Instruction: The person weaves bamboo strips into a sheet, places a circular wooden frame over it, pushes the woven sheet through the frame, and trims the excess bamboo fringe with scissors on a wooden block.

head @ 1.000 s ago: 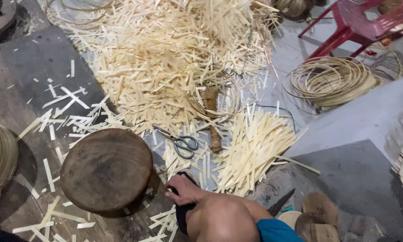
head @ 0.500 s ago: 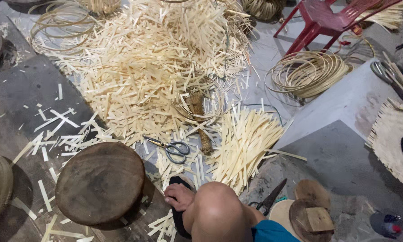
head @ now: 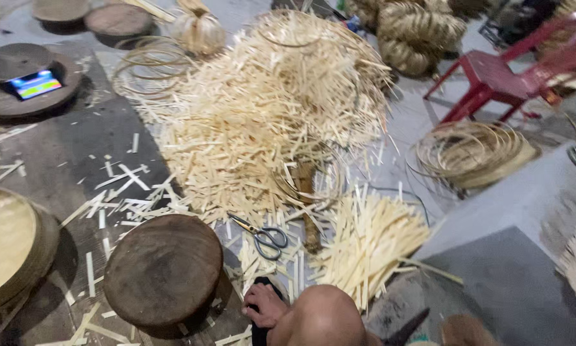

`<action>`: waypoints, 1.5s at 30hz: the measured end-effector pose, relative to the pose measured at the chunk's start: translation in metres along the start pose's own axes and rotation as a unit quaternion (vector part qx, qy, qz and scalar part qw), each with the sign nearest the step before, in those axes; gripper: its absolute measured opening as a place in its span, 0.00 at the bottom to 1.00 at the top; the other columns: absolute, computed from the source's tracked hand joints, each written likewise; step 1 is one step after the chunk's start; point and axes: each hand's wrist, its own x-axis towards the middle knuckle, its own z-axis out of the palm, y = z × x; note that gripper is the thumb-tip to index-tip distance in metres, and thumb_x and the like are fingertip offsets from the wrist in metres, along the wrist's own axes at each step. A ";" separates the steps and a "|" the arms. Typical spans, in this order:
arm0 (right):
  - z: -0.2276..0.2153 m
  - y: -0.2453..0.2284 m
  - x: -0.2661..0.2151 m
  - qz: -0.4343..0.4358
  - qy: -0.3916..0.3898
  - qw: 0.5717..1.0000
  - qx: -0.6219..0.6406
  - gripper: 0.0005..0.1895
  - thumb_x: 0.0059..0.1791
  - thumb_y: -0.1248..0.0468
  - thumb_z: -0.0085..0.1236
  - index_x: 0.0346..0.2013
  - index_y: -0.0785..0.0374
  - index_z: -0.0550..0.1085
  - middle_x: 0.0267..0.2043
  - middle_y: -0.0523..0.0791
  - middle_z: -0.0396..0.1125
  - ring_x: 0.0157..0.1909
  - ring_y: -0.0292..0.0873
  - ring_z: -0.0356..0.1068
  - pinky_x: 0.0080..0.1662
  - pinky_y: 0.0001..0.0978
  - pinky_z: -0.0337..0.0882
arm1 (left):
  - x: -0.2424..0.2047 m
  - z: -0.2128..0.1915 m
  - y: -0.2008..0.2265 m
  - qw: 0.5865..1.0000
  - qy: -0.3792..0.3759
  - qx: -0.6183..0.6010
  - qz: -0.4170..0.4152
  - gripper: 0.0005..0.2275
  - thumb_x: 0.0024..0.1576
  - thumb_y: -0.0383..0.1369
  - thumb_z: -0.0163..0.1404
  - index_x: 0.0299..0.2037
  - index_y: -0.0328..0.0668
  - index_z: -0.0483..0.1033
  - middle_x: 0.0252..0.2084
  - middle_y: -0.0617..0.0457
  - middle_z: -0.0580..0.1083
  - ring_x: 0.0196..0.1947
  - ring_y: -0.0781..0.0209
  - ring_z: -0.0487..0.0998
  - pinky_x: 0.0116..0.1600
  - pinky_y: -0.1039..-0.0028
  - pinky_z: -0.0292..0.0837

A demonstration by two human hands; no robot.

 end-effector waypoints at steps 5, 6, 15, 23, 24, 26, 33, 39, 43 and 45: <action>-0.003 0.004 0.003 -0.005 -0.040 0.999 0.010 0.13 0.52 0.54 0.56 0.39 0.61 0.76 0.48 0.48 0.64 0.53 0.52 0.60 0.55 0.47 0.57 | -0.055 0.031 0.026 0.993 -0.016 -0.093 -0.070 0.22 0.62 0.41 0.42 0.63 0.37 0.70 0.58 0.42 0.75 0.57 0.51 0.75 0.63 0.59 0.66; -0.005 0.006 0.007 -0.009 -0.046 0.999 0.004 0.14 0.52 0.53 0.55 0.39 0.61 0.76 0.47 0.48 0.65 0.51 0.51 0.61 0.54 0.45 0.59 | -0.065 0.032 0.032 0.990 -0.032 -0.111 -0.082 0.22 0.62 0.41 0.42 0.63 0.37 0.70 0.57 0.42 0.75 0.57 0.51 0.75 0.64 0.60 0.66; -0.067 0.018 0.069 0.310 0.075 0.803 0.503 0.23 0.49 0.44 0.49 0.39 0.59 0.78 0.35 0.45 0.72 0.38 0.42 0.70 0.42 0.33 0.70 | -0.157 0.111 -0.003 0.909 -0.340 -0.050 -0.235 0.24 0.66 0.45 0.40 0.58 0.27 0.72 0.51 0.34 0.77 0.51 0.42 0.79 0.61 0.58 0.72; -0.040 0.110 0.090 0.263 0.046 0.936 0.229 0.13 0.47 0.57 0.66 0.33 0.66 0.79 0.27 0.40 0.65 0.29 0.35 0.60 0.31 0.31 0.61 | -0.173 0.148 -0.068 0.798 -0.546 0.214 0.140 0.39 0.51 0.46 0.56 0.72 0.41 0.57 0.70 0.42 0.65 0.64 0.43 0.66 0.65 0.57 0.62; -0.036 0.109 0.092 0.267 0.030 0.936 0.228 0.13 0.47 0.57 0.66 0.33 0.66 0.79 0.27 0.40 0.65 0.29 0.35 0.60 0.31 0.31 0.61 | -0.161 0.147 -0.065 0.888 -0.441 0.045 -0.123 0.37 0.53 0.49 0.52 0.69 0.34 0.58 0.67 0.35 0.67 0.64 0.38 0.69 0.66 0.52 0.65; -0.038 0.101 0.095 0.265 0.067 0.947 0.168 0.12 0.48 0.57 0.66 0.30 0.65 0.79 0.26 0.40 0.67 0.29 0.34 0.62 0.32 0.28 0.64 | -0.130 0.144 -0.069 0.938 -0.254 0.190 -0.137 0.41 0.55 0.53 0.52 0.68 0.23 0.55 0.67 0.27 0.63 0.67 0.34 0.64 0.70 0.46 0.57; -0.044 0.085 0.107 0.313 0.128 0.919 0.203 0.12 0.44 0.60 0.68 0.35 0.66 0.80 0.29 0.40 0.72 0.31 0.34 0.69 0.35 0.27 0.70 | -0.059 0.146 -0.124 0.922 -0.159 0.353 0.027 0.43 0.52 0.50 0.59 0.70 0.28 0.54 0.76 0.30 0.51 0.77 0.38 0.46 0.77 0.51 0.40; -0.072 0.042 0.128 0.325 0.107 0.936 0.076 0.18 0.45 0.57 0.67 0.41 0.69 0.80 0.35 0.50 0.75 0.37 0.42 0.71 0.41 0.36 0.71 | -0.053 0.162 -0.123 0.928 -0.115 0.354 0.016 0.51 0.47 0.53 0.62 0.72 0.26 0.48 0.76 0.30 0.46 0.77 0.38 0.43 0.75 0.52 0.40; -0.060 -0.012 0.144 0.134 0.134 0.926 -0.326 0.31 0.47 0.54 0.63 0.60 0.67 0.70 0.56 0.57 0.66 0.61 0.56 0.62 0.60 0.54 0.58 | -0.057 0.151 -0.119 0.922 -0.124 0.367 -0.015 0.55 0.46 0.60 0.62 0.71 0.22 0.47 0.75 0.28 0.47 0.76 0.35 0.43 0.76 0.50 0.38; -0.044 -0.028 0.159 0.104 0.039 0.945 -0.308 0.35 0.50 0.49 0.60 0.65 0.67 0.65 0.63 0.57 0.62 0.66 0.57 0.59 0.66 0.56 0.53 | -0.057 0.150 -0.116 0.927 -0.120 0.357 -0.004 0.56 0.45 0.61 0.61 0.72 0.22 0.47 0.75 0.28 0.47 0.77 0.35 0.43 0.76 0.50 0.38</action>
